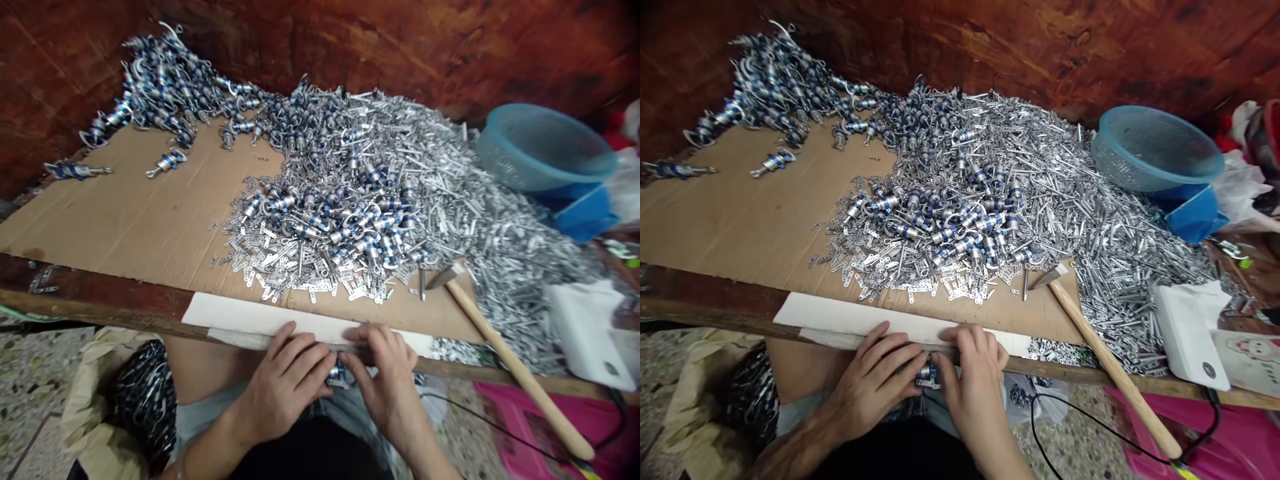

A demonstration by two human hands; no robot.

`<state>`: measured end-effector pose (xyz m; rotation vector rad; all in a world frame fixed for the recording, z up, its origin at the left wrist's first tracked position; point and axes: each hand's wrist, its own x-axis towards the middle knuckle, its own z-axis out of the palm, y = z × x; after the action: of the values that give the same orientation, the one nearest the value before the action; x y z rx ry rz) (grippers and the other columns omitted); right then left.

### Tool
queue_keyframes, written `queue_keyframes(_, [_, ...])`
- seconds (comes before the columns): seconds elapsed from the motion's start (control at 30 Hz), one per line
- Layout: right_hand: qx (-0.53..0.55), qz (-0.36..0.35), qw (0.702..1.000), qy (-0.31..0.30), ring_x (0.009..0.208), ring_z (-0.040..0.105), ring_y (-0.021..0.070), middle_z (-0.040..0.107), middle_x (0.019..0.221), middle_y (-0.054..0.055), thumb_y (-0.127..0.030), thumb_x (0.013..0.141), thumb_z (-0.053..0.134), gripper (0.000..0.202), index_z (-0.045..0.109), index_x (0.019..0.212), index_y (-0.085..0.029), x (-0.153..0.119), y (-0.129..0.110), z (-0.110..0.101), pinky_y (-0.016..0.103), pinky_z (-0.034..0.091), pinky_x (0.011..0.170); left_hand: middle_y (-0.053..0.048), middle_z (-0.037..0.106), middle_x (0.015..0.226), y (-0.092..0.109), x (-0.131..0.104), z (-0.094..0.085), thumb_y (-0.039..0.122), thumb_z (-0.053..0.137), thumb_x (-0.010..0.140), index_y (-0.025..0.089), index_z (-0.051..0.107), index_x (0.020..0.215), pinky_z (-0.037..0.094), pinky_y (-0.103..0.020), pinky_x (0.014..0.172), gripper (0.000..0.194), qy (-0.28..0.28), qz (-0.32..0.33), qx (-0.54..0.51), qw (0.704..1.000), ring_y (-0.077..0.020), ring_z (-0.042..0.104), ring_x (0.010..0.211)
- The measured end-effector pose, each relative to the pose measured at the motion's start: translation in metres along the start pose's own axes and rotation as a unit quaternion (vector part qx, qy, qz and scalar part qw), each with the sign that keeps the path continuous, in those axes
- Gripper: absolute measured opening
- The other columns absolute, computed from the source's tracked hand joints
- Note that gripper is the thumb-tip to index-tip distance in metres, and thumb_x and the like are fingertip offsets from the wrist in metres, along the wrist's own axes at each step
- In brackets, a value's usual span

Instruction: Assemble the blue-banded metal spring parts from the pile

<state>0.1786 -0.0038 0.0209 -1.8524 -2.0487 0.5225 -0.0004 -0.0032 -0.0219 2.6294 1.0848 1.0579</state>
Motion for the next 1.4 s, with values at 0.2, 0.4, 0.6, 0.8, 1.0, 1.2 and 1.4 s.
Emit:
queue_keyframes(0.2, [0.021,-0.050,0.997,-0.060,0.080,0.050,0.0165,0.059,0.083,-0.001,-0.012,0.084,0.053,0.020,0.065,0.084,-0.028,0.013,-0.005,-0.008,0.033,0.028,0.073,-0.005,0.070,0.093,0.007,0.005,-0.011,0.009,0.045,0.090,0.012,0.066,0.098,0.039,-0.042,0.103,0.023,0.034,0.026,-0.024,0.999,-0.0165,0.060,0.095])
queue_keyframes(0.4, [0.031,-0.041,0.995,-0.086,0.081,0.050,0.0161,0.058,0.081,-0.001,-0.011,0.083,0.053,0.019,0.064,0.079,-0.027,0.014,-0.005,-0.009,0.033,0.027,0.074,0.001,0.070,0.082,0.016,0.019,-0.014,0.010,0.048,0.087,0.018,0.067,0.087,0.037,-0.042,0.104,0.021,0.049,-0.100,-0.056,0.992,-0.0151,0.060,0.088])
queue_keyframes(0.6, [0.088,-0.022,0.988,-0.124,0.083,0.053,0.0164,0.062,0.083,-0.001,-0.020,0.087,0.051,0.015,0.063,0.082,-0.026,0.030,-0.002,-0.020,0.033,0.029,0.076,0.002,0.068,0.079,0.016,0.027,-0.019,0.014,0.050,0.088,0.021,0.067,0.087,0.036,-0.040,0.106,0.019,0.006,-0.111,-0.072,0.991,-0.0135,0.060,0.083])
queue_keyframes(0.8, [-0.055,0.016,0.997,0.055,0.083,0.051,0.0226,0.063,0.085,0.004,-0.034,0.086,0.052,0.017,0.062,0.083,-0.021,0.068,-0.011,-0.005,0.034,0.026,0.072,0.002,0.068,0.078,0.017,0.027,-0.019,0.012,0.050,0.087,0.023,0.068,0.088,0.039,-0.042,0.103,0.022,0.009,-0.129,-0.063,0.990,-0.0139,0.061,0.083])
queue_keyframes(1.0, [-0.156,-0.021,0.986,0.052,0.081,0.048,0.0225,0.061,0.083,0.005,-0.023,0.086,0.048,0.015,0.060,0.078,-0.019,0.074,-0.011,0.001,0.034,0.026,0.071,0.002,0.068,0.078,0.018,0.025,-0.016,0.016,0.047,0.090,0.022,0.068,0.085,0.040,-0.043,0.103,0.023,0.019,-0.130,-0.059,0.990,-0.0137,0.061,0.083])
queue_keyframes(1.2, [0.068,-0.080,0.993,-0.051,0.080,0.051,0.0177,0.057,0.082,0.004,-0.019,0.092,0.036,0.018,0.052,0.083,-0.020,0.036,0.001,-0.029,0.030,0.039,0.070,0.002,0.067,0.080,0.016,0.026,-0.019,0.015,0.048,0.090,0.021,0.067,0.088,0.037,-0.040,0.106,0.019,0.006,-0.105,-0.064,0.992,-0.0128,0.061,0.085])
queue_keyframes(1.4, [0.037,-0.128,0.986,-0.105,0.080,0.053,0.0187,0.059,0.082,0.005,-0.013,0.089,0.043,0.017,0.058,0.086,-0.020,0.011,-0.002,-0.017,0.031,0.043,0.070,0.000,0.066,0.080,0.017,0.025,-0.019,0.012,0.049,0.088,0.021,0.068,0.087,0.041,-0.044,0.103,0.021,0.026,-0.133,-0.079,0.988,-0.0139,0.060,0.081])
